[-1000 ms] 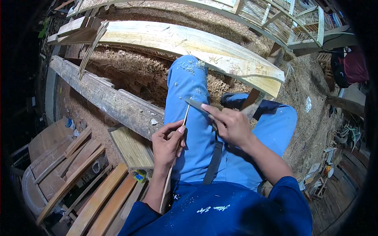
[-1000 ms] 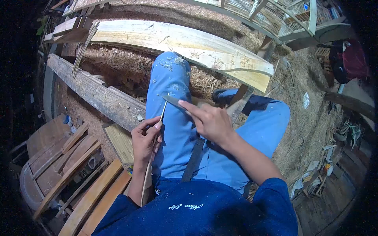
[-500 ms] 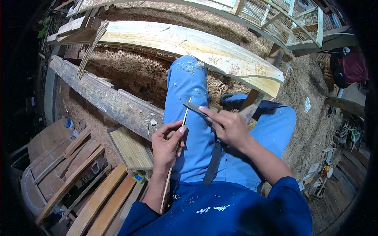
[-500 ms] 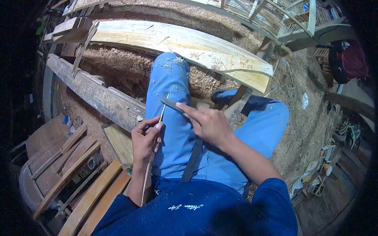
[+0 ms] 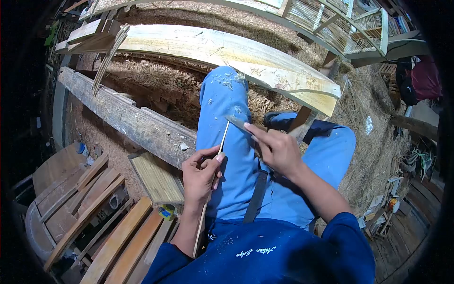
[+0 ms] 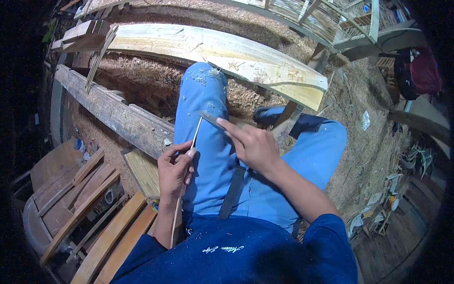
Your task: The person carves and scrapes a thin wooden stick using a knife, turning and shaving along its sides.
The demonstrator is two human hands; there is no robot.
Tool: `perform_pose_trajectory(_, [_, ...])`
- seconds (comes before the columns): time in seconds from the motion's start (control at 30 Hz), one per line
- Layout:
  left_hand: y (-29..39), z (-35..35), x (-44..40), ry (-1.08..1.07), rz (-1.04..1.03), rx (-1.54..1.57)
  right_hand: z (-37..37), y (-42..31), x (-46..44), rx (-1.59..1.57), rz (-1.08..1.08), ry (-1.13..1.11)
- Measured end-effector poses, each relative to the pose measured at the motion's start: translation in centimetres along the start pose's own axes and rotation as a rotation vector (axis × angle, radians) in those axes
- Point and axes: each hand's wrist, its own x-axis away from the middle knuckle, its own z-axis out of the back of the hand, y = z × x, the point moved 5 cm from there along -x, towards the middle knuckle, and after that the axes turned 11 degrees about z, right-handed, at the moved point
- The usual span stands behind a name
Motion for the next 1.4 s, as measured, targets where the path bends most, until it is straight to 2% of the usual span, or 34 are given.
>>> perform_pose_trajectory(0.07, [-0.3,0.0,-0.1,-0.002,-0.005,0.016,0.0,-0.9,0.7,0.001,-0.003,-0.039])
perform_pose_trajectory(0.13, [-0.2,-0.1,0.1,-0.005,-0.005,0.022,-0.1,-2.4,0.8,-0.063,0.086,-0.196])
perform_pose_trajectory(0.2, [0.1,-0.3,0.2,0.041,0.031,0.009,-0.2,-1.8,0.5,-0.079,0.043,-0.163])
perform_pose_trajectory(0.27, [0.1,-0.3,0.1,0.031,0.022,0.008,-0.6,-0.4,0.5,-0.096,-0.037,-0.034])
perform_pose_trajectory(0.4, [0.0,-0.1,0.1,0.033,0.002,-0.013,-0.4,-2.3,0.9,-0.134,0.04,-0.177])
perform_pose_trajectory(0.53, [0.2,-0.4,0.0,0.031,0.005,0.007,-0.9,-2.0,0.4,-0.112,-0.001,-0.092])
perform_pose_trajectory(0.57, [0.2,-0.4,0.1,0.04,0.002,-0.019,-0.4,-2.5,0.6,-0.043,0.035,-0.179])
perform_pose_trajectory(0.73, [0.3,-0.4,0.3,0.037,-0.003,-0.031,-0.4,-0.5,0.5,-0.05,-0.021,-0.023])
perform_pose_trajectory(0.8, [0.1,-0.4,0.2,0.045,-0.007,-0.011,-0.2,-1.0,0.9,-0.039,0.019,-0.075])
perform_pose_trajectory(0.83, [0.1,-0.3,0.3,0.042,-0.008,-0.014,0.1,-2.3,0.8,0.003,0.045,-0.226])
perform_pose_trajectory(0.87, [0.2,-0.3,0.3,0.037,-0.009,-0.019,-0.2,-2.2,0.9,0.002,0.041,-0.226])
perform_pose_trajectory(0.97, [-0.1,-0.2,0.1,0.035,-0.025,-0.016,-0.4,0.0,0.4,-0.08,-0.016,0.027])
perform_pose_trajectory(1.0, [0.0,-0.3,0.2,0.037,-0.028,-0.011,-0.1,-0.4,0.3,-0.079,-0.011,0.024])
perform_pose_trajectory(1.1, [-0.1,-0.2,0.7,0.102,0.0,-0.022,0.1,-3.1,0.8,-0.058,0.073,-0.219])
perform_pose_trajectory(1.13, [-0.1,-0.2,0.7,0.078,-0.015,-0.021,-0.5,-2.6,1.1,-0.059,0.067,-0.216])
perform_pose_trajectory(1.2, [-0.2,-0.2,0.5,0.051,-0.034,-0.012,-0.6,-0.9,0.6,-0.088,0.007,-0.024])
perform_pose_trajectory(1.27, [-0.3,-0.2,0.4,0.034,-0.051,-0.026,0.5,-0.8,0.2,-0.095,-0.018,-0.017])
perform_pose_trajectory(1.37, [-0.7,0.1,0.2,0.033,-0.056,0.014,-0.2,-3.2,1.2,-0.131,0.073,-0.24])
perform_pose_trajectory(1.4, [-0.5,0.1,0.2,0.029,-0.057,0.008,-0.6,-2.6,1.1,-0.129,0.069,-0.233])
